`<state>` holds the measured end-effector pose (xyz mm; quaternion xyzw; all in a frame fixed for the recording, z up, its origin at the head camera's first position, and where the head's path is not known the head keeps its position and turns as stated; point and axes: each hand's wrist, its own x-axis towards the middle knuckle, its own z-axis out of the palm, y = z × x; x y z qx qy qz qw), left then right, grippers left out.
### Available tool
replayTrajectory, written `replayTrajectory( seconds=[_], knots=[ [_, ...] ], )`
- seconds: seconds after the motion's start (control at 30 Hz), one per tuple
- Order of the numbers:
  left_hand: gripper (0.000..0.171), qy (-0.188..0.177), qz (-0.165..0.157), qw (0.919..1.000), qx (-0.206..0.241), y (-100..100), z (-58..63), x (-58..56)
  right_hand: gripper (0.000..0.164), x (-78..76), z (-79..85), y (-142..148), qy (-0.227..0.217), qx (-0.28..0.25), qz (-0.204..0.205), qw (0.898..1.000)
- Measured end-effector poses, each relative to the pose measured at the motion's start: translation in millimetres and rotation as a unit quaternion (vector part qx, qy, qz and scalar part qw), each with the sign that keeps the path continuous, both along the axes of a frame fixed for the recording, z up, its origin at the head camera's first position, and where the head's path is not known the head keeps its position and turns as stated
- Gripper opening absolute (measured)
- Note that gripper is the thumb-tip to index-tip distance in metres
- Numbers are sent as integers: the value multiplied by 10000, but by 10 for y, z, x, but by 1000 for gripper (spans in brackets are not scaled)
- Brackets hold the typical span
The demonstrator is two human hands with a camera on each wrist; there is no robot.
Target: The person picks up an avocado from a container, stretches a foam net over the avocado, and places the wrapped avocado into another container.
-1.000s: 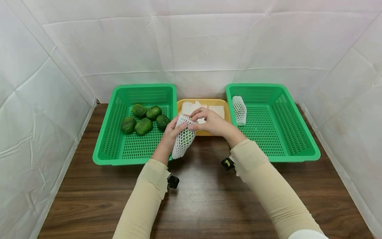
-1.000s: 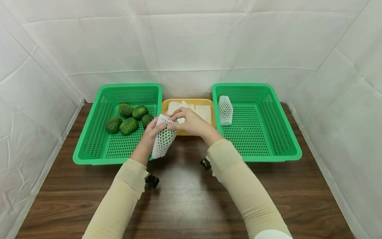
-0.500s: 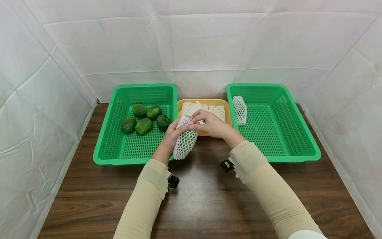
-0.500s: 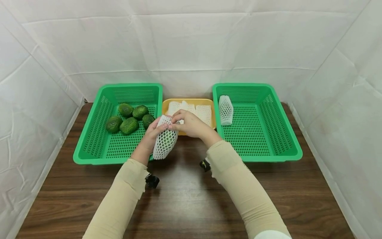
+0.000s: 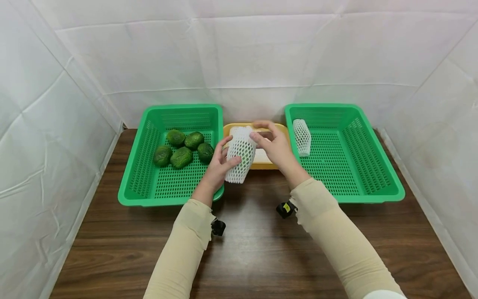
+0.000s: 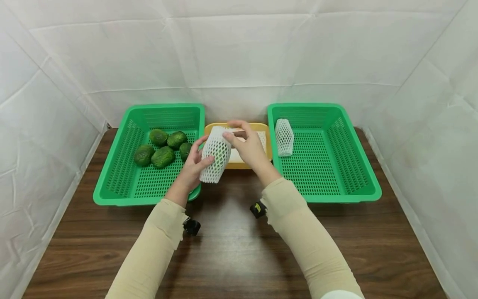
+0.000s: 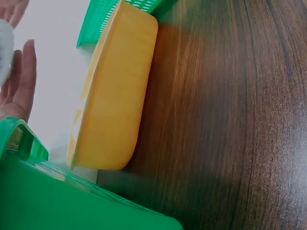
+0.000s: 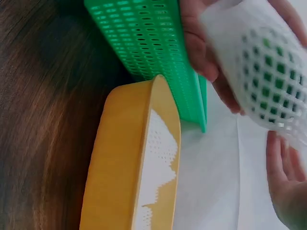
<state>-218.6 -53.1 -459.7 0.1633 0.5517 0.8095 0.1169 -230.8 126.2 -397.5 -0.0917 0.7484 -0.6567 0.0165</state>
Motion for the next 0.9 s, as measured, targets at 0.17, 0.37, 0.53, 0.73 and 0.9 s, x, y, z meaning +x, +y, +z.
replayTrajectory(
  seconds=[0.17, 0.37, 0.53, 0.73, 0.9],
  knots=[
    [108, 23, 118, 9997, -206, 12, 10, -1, 79, 56, -64, 7, -1388, 132, 710, 9877],
    [97, 223, 88, 9995, -224, 36, 26, 7, 71, 84, -112, 2, -2039, -247, 1059, 9729],
    [56, 529, 585, 9967, -186, 4, 50, 54, 72, -32, 88, 219, -1844, -355, 355, 9816],
    [56, 369, 1685, 9347, -3109, -95, 96, 130, 68, -310, 278, 823, -1535, -736, -618, 9835],
    [65, -121, 1501, 8913, -4276, -160, 24, 134, 73, -489, 222, 1361, -1780, -910, -1290, 9713]
  ],
)
